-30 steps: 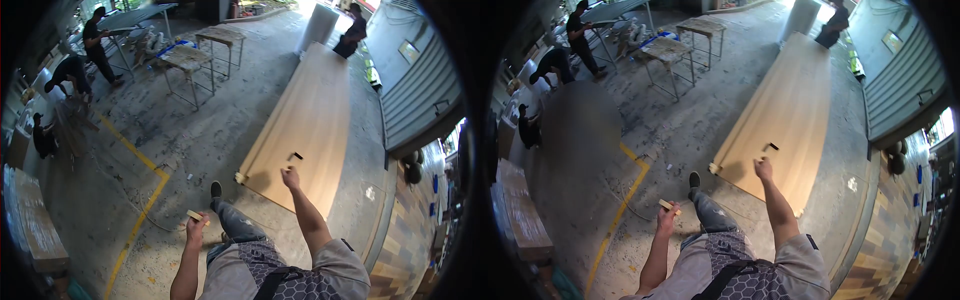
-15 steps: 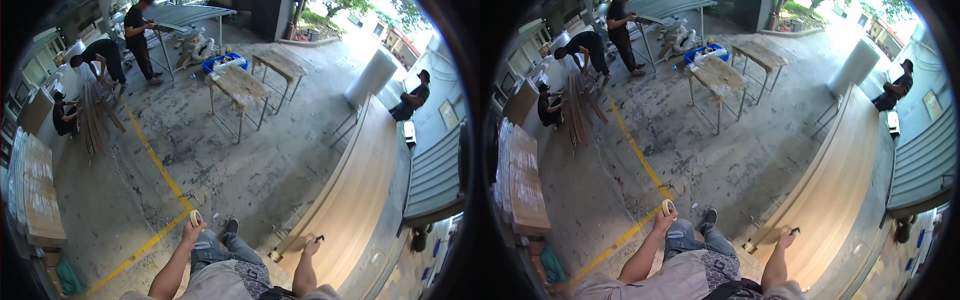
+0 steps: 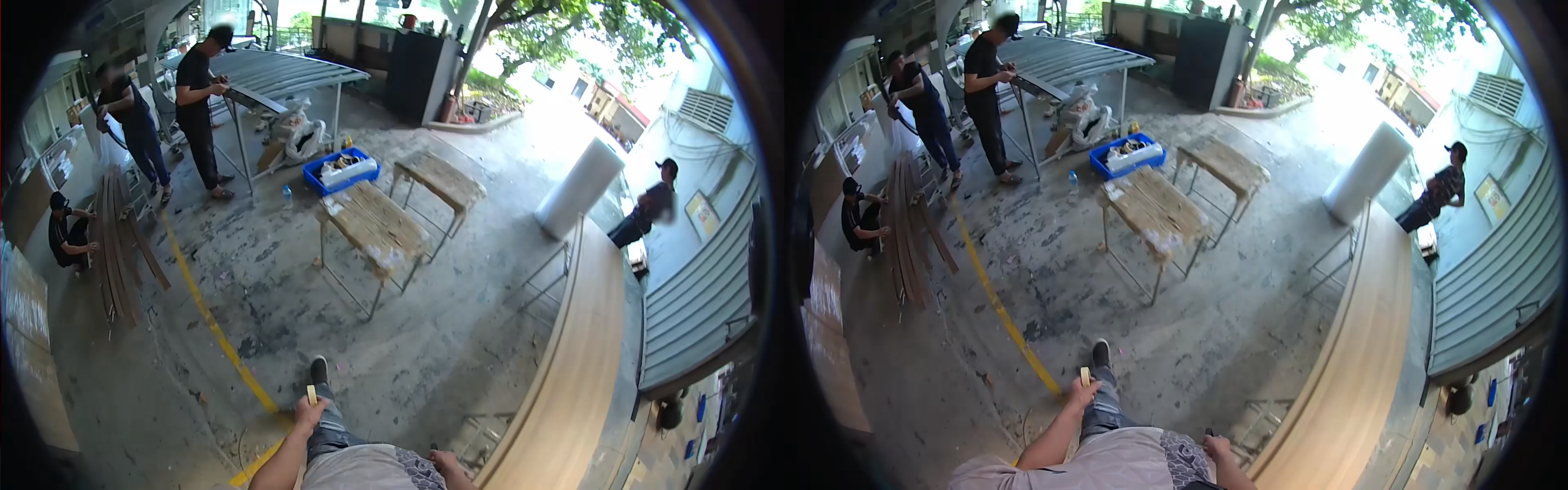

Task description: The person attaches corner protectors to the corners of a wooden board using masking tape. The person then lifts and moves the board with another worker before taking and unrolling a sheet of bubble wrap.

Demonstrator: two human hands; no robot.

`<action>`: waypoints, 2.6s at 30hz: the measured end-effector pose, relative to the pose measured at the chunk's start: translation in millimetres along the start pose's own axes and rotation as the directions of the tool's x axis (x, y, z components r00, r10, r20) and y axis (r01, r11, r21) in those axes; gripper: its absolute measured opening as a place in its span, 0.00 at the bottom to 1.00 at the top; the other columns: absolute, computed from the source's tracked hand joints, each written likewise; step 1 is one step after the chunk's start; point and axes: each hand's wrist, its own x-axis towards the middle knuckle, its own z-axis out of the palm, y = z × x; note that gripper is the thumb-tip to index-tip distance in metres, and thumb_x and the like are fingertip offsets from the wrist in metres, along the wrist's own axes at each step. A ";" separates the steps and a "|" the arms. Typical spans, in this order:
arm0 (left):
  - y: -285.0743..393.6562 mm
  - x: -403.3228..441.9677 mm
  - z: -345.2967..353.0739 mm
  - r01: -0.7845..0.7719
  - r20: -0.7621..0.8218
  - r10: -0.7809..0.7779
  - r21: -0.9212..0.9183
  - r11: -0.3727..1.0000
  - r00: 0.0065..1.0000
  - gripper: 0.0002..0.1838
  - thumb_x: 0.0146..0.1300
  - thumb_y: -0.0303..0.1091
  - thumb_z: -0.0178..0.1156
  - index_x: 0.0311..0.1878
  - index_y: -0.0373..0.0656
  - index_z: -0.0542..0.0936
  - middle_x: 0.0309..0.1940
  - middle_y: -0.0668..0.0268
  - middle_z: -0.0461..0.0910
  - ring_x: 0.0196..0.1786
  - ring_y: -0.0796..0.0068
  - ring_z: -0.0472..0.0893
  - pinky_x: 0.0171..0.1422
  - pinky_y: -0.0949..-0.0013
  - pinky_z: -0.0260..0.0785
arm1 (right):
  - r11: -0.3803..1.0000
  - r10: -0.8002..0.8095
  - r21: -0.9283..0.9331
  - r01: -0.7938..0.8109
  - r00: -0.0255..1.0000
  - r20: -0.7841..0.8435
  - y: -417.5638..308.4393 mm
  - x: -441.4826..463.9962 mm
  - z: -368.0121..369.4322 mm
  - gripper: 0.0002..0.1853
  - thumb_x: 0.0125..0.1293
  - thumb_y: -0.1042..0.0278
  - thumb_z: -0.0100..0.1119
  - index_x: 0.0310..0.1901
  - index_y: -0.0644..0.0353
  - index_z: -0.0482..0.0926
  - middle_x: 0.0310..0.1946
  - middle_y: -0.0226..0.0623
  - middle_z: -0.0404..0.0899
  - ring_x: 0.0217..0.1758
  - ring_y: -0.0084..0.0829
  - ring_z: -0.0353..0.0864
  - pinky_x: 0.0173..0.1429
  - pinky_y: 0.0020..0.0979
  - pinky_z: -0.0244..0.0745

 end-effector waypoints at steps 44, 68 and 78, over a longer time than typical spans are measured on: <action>330.7 377.3 114.1 -0.420 0.492 0.278 0.204 0.884 0.825 0.17 0.63 0.35 0.65 0.52 0.38 0.81 0.40 0.51 0.86 0.45 0.55 0.86 0.51 0.56 0.76 | 0.825 -0.091 -0.565 -0.007 0.985 -0.146 -200.6 -141.2 101.3 0.20 0.70 0.57 0.60 0.59 0.53 0.86 0.51 0.49 0.87 0.54 0.48 0.87 0.58 0.43 0.81; 371.0 462.6 341.6 -0.434 0.293 0.379 0.821 0.372 0.878 0.27 0.60 0.39 0.68 0.63 0.44 0.81 0.62 0.54 0.83 0.65 0.46 0.80 0.67 0.49 0.73 | 0.984 -0.044 0.148 0.101 0.938 -0.343 -81.5 -74.3 92.1 0.21 0.68 0.56 0.62 0.59 0.55 0.85 0.52 0.49 0.87 0.54 0.48 0.87 0.57 0.43 0.81; 382.2 484.7 352.9 -0.474 0.466 0.121 0.879 0.056 0.877 0.36 0.41 0.36 0.81 0.57 0.39 0.82 0.56 0.48 0.83 0.59 0.43 0.82 0.62 0.47 0.76 | 0.998 0.022 -0.050 -0.048 0.902 -0.430 -146.7 -59.1 33.5 0.23 0.65 0.56 0.65 0.60 0.52 0.82 0.53 0.47 0.86 0.57 0.50 0.85 0.58 0.46 0.80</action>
